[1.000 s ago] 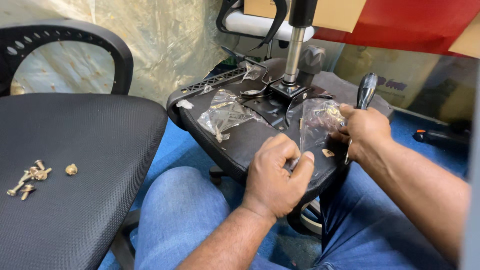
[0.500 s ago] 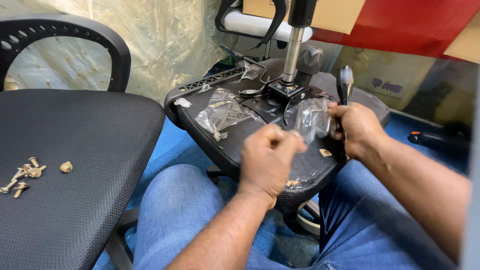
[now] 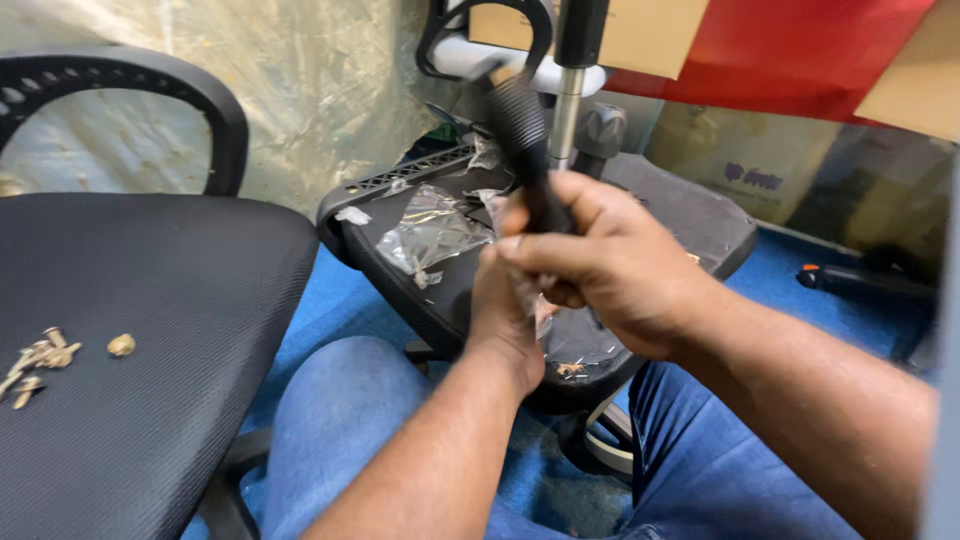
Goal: The person uses a screwdriver to fasten screws into a black plastic chair base, securing it to the underside of a chair seat. They methodically tighten multiple screws while holding the base steady with their other hand.
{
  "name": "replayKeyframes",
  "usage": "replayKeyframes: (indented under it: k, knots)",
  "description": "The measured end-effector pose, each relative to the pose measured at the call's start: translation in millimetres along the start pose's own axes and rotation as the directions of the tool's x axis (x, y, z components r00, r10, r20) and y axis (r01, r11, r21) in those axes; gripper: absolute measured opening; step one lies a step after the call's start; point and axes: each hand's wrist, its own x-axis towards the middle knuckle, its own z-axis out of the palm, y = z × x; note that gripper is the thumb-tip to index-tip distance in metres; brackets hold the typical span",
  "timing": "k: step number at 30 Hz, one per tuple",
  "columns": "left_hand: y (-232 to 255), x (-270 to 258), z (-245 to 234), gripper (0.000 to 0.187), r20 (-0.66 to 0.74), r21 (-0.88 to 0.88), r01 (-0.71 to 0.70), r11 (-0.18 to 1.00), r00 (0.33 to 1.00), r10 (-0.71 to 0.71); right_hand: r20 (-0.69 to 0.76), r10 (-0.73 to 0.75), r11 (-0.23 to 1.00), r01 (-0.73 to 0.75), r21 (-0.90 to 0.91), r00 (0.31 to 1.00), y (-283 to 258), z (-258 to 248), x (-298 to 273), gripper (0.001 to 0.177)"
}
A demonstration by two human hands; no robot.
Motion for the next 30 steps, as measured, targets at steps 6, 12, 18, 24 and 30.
replayKeyframes:
  k: [6,12,18,24,30]
  knots:
    - [21.5,-0.3,-14.8,0.053,-0.037,-0.068,0.009,0.998,0.999,-0.012,-0.219,0.145,0.917,-0.214,-0.337,0.965,-0.2,20.4,3.9,0.021]
    - [9.0,17.3,-21.2,0.053,-0.366,0.479,-0.107,0.871,0.878,0.309,-0.524,0.235,0.733,-0.503,-0.458,0.819,27.6,-7.6,4.4,0.032]
    - [-0.1,20.8,-35.0,0.044,0.004,0.965,-0.206,0.164,0.634,0.773,-0.344,0.104,0.744,-0.302,-0.595,0.933,60.8,-37.3,1.7,0.023]
    - [9.9,12.2,-43.6,0.046,0.355,0.935,-0.248,-0.255,0.591,0.724,-0.249,0.023,0.703,-0.193,-0.684,0.968,85.0,-51.0,10.8,0.025]
    - [5.9,-2.7,-26.1,0.035,0.495,0.861,-0.392,-0.324,0.794,0.354,-0.463,-0.107,0.387,-0.392,-0.835,0.880,86.1,-85.5,30.2,0.032]
